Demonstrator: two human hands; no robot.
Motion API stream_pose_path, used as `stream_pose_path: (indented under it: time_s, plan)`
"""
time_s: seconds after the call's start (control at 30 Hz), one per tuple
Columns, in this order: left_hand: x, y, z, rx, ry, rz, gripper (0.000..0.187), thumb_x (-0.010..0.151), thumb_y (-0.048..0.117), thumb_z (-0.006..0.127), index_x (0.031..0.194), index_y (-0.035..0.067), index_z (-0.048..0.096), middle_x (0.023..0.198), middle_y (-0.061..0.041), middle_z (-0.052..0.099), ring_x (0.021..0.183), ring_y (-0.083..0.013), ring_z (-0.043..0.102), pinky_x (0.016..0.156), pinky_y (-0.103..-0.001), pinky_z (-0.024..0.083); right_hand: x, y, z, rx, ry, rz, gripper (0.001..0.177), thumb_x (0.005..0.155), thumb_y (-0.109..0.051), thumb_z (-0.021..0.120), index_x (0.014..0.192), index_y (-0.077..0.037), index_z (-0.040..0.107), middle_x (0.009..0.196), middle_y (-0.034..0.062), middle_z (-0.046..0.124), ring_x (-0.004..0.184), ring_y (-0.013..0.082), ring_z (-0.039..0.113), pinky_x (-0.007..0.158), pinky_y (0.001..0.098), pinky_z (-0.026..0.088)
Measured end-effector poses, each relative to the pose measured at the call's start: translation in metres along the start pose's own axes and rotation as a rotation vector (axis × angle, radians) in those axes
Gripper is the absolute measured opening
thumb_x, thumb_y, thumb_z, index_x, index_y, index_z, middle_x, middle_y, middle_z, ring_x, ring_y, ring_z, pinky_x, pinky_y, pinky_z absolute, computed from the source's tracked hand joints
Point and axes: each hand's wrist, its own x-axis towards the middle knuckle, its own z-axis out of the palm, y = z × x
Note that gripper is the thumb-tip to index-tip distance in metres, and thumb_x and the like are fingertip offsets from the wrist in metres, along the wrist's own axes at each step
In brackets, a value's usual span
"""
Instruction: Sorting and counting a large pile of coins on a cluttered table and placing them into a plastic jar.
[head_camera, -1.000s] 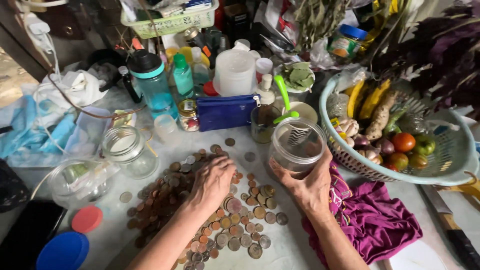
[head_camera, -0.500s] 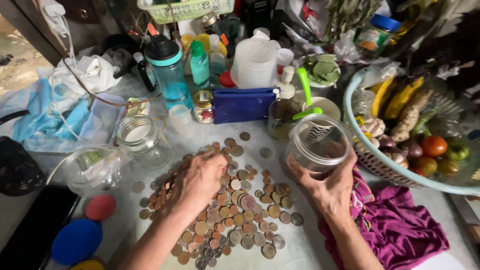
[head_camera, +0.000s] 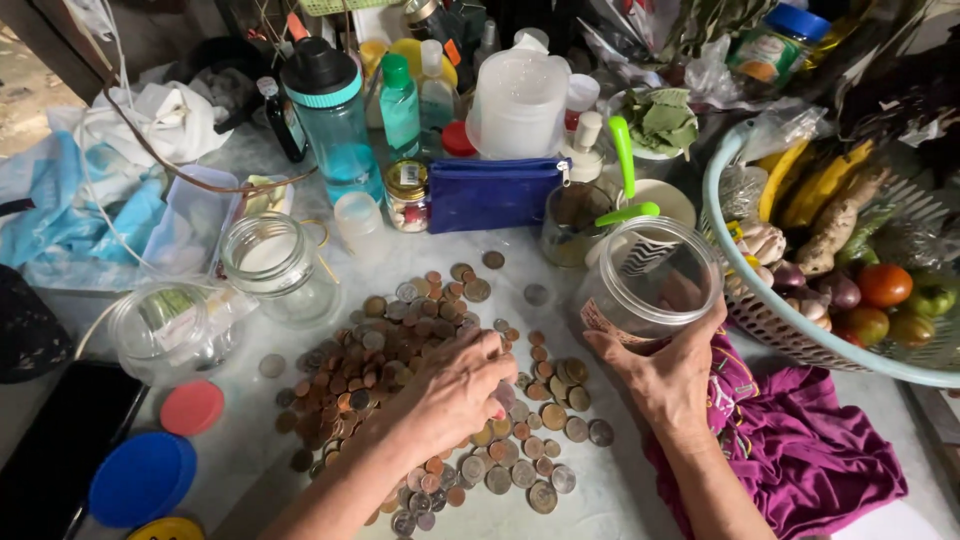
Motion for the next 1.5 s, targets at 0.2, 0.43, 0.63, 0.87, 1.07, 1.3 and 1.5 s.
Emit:
stream_pose_path:
  time_s: [0.2,0.43,0.63,0.87,1.07,1.3,1.5]
  plan:
    - [0.006,0.001,-0.019,-0.153,-0.179,-0.234,0.015,0.085,0.007,0.076,0.084,0.004,0.061,0.087,-0.002,0.064,0.08,-0.015,0.066,0.072,-0.033,0.06,-0.001,-0.014,0.003,0.038,0.033,0.144,0.108,0.071,-0.026,0.093,0.148,0.004,0.023,0.141,0.0221,0.053,0.128,0.0296,0.062,0.107,0.0403,0.055]
    - [0.016,0.017,-0.073,-0.314,-0.112,-0.504,0.013,0.088,0.014,0.074,0.082,0.007,0.066,0.069,0.002,0.071,0.057,-0.0118,0.068,0.055,-0.033,0.056,-0.005,-0.012,0.002,-0.025,0.092,-0.137,0.112,0.069,-0.016,0.092,0.153,0.004,0.021,0.147,0.0237,0.046,0.136,0.0332,0.056,0.117,0.0424,0.048]
    - [0.014,-0.006,-0.054,-0.776,0.038,-0.6,0.008,0.091,0.007,0.069,0.091,0.001,0.064,0.081,-0.007,0.076,0.071,-0.0129,0.075,0.061,-0.027,0.062,-0.005,-0.016,0.004,0.016,0.074,-0.107,0.111,0.065,-0.009,0.091,0.152,0.001,0.023,0.143,0.022,0.051,0.132,0.0315,0.059,0.115,0.043,0.049]
    - [0.015,-0.004,-0.056,-1.109,0.18,-0.527,0.01,0.091,-0.001,0.065,0.1,-0.005,0.062,0.091,-0.017,0.075,0.077,-0.0227,0.079,0.071,-0.031,0.068,-0.008,-0.004,0.002,-0.073,0.08,-0.301,0.118,0.069,-0.02,0.091,0.154,-0.002,0.012,0.142,0.0215,0.052,0.13,0.0321,0.059,0.112,0.0445,0.048]
    - [0.013,0.0,-0.052,-1.103,0.249,-0.452,0.009,0.092,0.001,0.064,0.099,-0.005,0.064,0.093,-0.017,0.076,0.079,-0.0217,0.078,0.073,-0.031,0.067,-0.011,0.006,-0.002,0.042,0.001,-0.321,0.124,0.062,-0.024,0.091,0.157,-0.002,0.015,0.147,0.0246,0.046,0.136,0.0369,0.052,0.117,0.0483,0.041]
    - [0.012,0.069,-0.088,-0.375,0.631,0.018,0.011,0.084,0.003,0.077,0.093,0.003,0.071,0.096,-0.005,0.069,0.078,-0.0151,0.071,0.066,-0.028,0.058,-0.011,0.001,-0.001,-0.205,-0.058,-0.563,0.126,0.057,-0.031,0.096,0.153,-0.001,0.021,0.151,0.0304,0.039,0.135,0.0493,0.047,0.114,0.0532,0.041]
    - [0.012,0.066,-0.066,-0.193,0.609,0.09,0.012,0.084,0.003,0.08,0.092,0.006,0.072,0.101,-0.004,0.061,0.084,-0.0179,0.066,0.072,-0.031,0.056,-0.012,-0.007,0.003,-0.186,-0.021,-0.553,0.123,0.06,-0.032,0.096,0.153,-0.001,0.023,0.148,0.0268,0.045,0.129,0.0473,0.054,0.11,0.0518,0.046]
